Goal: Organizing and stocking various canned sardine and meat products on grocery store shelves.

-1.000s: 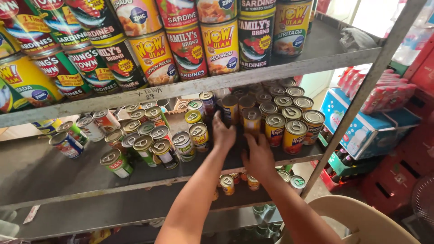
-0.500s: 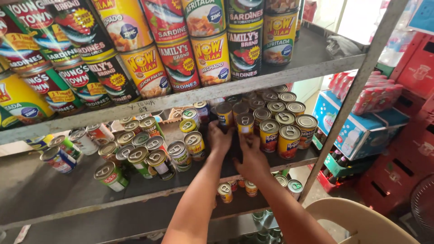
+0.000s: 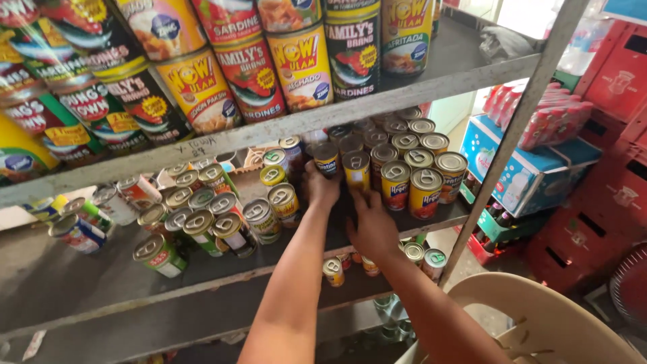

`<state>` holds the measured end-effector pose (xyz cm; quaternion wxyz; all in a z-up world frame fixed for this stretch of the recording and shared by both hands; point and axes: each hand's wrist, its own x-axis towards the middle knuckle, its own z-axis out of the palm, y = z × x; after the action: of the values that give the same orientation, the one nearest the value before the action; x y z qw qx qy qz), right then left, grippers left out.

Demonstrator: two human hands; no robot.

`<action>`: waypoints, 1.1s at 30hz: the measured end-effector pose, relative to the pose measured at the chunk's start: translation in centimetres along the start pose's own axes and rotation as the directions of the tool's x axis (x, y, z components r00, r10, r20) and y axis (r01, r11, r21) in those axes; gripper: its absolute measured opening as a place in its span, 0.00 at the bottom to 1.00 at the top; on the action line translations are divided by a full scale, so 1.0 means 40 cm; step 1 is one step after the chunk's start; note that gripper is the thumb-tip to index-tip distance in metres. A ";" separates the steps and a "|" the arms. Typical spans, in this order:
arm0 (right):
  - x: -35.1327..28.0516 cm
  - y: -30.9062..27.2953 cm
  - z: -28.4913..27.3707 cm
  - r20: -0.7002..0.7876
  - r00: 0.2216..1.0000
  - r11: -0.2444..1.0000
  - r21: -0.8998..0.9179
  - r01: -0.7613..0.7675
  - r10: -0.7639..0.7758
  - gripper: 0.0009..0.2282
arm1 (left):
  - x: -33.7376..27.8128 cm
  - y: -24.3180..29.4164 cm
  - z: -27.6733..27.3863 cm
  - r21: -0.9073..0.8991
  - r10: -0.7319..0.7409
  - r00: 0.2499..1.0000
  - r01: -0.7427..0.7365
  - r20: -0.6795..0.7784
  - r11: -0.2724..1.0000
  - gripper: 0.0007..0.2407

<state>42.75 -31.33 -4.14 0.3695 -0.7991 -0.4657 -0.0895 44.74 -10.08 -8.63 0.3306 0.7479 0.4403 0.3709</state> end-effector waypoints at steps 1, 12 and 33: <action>-0.013 0.002 0.002 0.010 1.000 1.000 -0.001 0.001 -0.001 0.32 | -0.031 0.008 -0.023 0.000 -0.010 1.000 0.010 0.000 1.000 0.33; -0.043 0.010 0.025 -0.362 0.926 0.979 0.124 0.163 -0.108 0.12 | -0.246 0.063 -0.196 -0.021 0.240 0.933 -0.243 0.268 0.970 0.24; -0.043 0.005 0.037 -0.266 0.951 0.983 0.043 0.178 -0.160 0.06 | -0.312 0.046 -0.307 -0.051 0.526 0.795 -0.537 0.304 0.842 0.07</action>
<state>41.66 -31.56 -6.12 0.4448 -0.7249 -0.4824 -0.2098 30.89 -20.02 -4.20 0.2628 0.8955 0.1632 0.3200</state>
